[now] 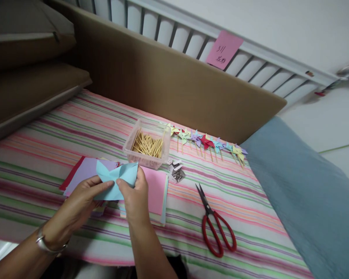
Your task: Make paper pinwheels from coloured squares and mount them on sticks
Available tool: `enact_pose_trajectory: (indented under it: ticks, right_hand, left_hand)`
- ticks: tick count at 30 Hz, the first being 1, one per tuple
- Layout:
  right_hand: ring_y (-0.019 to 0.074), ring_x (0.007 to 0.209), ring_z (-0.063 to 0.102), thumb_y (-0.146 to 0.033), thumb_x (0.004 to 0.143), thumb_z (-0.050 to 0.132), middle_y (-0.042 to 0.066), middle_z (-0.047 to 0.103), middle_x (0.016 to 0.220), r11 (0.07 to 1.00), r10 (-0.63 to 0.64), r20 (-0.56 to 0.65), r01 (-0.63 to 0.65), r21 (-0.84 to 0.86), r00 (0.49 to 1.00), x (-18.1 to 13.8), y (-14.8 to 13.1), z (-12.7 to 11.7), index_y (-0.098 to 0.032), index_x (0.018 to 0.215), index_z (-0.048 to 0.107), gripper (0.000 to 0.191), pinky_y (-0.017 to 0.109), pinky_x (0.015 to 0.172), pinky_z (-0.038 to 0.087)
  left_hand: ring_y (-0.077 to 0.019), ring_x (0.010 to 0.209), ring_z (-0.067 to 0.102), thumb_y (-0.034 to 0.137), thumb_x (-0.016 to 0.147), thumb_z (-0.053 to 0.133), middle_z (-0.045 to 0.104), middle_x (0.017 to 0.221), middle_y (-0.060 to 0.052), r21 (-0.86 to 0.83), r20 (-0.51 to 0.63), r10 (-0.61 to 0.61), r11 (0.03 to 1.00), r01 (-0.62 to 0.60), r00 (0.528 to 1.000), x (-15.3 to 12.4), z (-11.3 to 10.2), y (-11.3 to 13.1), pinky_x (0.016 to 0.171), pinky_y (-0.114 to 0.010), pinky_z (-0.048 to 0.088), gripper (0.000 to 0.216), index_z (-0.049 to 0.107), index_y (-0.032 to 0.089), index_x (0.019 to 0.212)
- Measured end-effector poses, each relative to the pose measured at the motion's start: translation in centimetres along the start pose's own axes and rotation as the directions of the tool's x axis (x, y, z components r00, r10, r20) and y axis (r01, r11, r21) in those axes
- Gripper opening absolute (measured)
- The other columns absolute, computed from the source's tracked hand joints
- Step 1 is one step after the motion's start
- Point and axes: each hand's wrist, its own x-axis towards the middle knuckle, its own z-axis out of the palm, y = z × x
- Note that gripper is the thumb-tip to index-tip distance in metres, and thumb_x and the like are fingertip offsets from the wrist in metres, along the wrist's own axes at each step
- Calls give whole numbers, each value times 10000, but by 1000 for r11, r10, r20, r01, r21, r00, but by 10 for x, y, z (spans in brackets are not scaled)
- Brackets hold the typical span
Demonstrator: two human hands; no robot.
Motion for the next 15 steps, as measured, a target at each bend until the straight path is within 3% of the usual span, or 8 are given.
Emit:
enact_pose_trajectory:
  ticks: [4, 7, 10, 13, 15]
  right_hand:
    - [178, 833, 605, -180, 701, 661, 28, 658, 943, 1000, -4, -2, 4, -23, 1000, -3, 2, 5, -200, 1132, 533, 450, 294, 750, 496]
    - [182, 825, 616, -217, 741, 640, 40, 656, 936, 999, -3, 17, 4, -44, 1000, -3, 5, 3, -203, 1220, 474, 507, 302, 730, 510]
    - [181, 828, 617, -248, 812, 575, 52, 639, 947, 972, -147, 15, 147, -182, 989, -3, 5, -2, -215, 1276, 431, 488, 319, 731, 517]
    - [214, 1075, 547, -171, 817, 541, 78, 578, 1159, 811, -404, 125, 417, -410, 906, -8, 0, -6, -244, 1220, 500, 412, 392, 942, 436]
    - [236, 1226, 439, -107, 797, 513, 77, 495, 1297, 665, -469, 279, 543, -512, 838, -11, -4, -6, -254, 1186, 533, 416, 429, 1038, 348]
  left_hand:
    - [-123, 528, 566, 300, 630, 742, 674, 602, 0, -34, -28, -22, 999, 21, 999, 0, 0, 2, 497, -213, 410, 241, 692, 146, 808]
    - [-128, 481, 561, 281, 612, 745, 652, 538, 11, -39, -67, 27, 999, -30, 997, 1, -3, 6, 460, -216, 410, 242, 688, 138, 798]
    - [-126, 426, 543, 271, 619, 739, 633, 500, 15, -47, -112, 61, 997, -66, 992, 2, -10, 14, 422, -221, 420, 229, 669, 129, 784]
    - [-148, 427, 560, 269, 647, 719, 653, 546, -3, -63, -130, 57, 996, -66, 990, 0, -19, 24, 407, -252, 454, 216, 644, 129, 794]
    - [-165, 437, 567, 259, 660, 705, 650, 555, -10, -67, -118, 61, 995, -70, 991, -2, -23, 29, 383, -264, 457, 195, 630, 129, 785]
